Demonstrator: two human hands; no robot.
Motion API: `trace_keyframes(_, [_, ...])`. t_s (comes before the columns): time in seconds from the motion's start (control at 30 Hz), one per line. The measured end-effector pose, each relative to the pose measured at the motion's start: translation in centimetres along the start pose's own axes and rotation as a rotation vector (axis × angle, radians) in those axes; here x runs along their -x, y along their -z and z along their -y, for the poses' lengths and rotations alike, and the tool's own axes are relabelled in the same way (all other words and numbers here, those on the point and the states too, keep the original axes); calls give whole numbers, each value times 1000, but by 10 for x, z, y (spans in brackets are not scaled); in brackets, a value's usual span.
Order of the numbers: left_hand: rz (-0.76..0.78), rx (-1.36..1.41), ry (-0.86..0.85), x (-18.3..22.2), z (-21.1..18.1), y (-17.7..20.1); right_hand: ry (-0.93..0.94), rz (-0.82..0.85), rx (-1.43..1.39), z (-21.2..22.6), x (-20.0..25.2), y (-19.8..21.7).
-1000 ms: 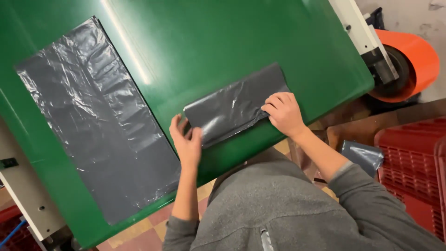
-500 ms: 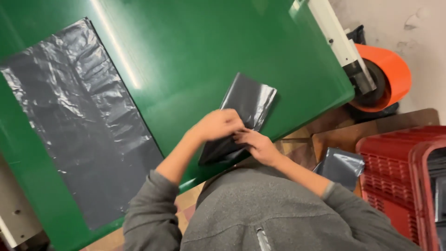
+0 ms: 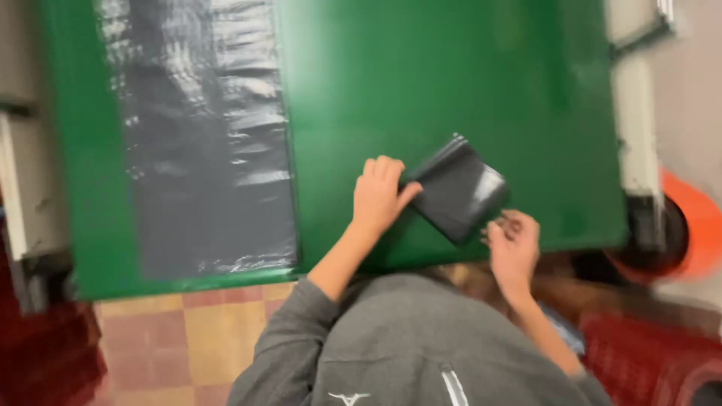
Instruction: Folding black plastic bags and placing them into a red storage crate on a manufacturing workbench.
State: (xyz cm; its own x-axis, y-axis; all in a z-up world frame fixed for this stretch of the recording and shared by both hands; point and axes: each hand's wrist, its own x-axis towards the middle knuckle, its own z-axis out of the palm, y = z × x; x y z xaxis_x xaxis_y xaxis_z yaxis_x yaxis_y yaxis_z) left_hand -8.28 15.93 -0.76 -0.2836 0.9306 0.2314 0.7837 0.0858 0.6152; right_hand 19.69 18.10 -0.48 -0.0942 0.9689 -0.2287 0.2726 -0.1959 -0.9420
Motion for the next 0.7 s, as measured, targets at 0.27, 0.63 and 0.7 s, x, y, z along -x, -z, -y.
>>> trace_keyframes(0.27, [-170, -270, 37, 149, 115, 186, 186, 800, -395, 31, 81, -188])
trace_keyframes(0.63, [-152, -249, -96, 213, 178, 178, 675, 880, 170, 80, 123, -308])
trace_keyframes(0.7, [-105, -217, -74, 208, 188, 170, 1019, 752, 557, 74, 127, -315])
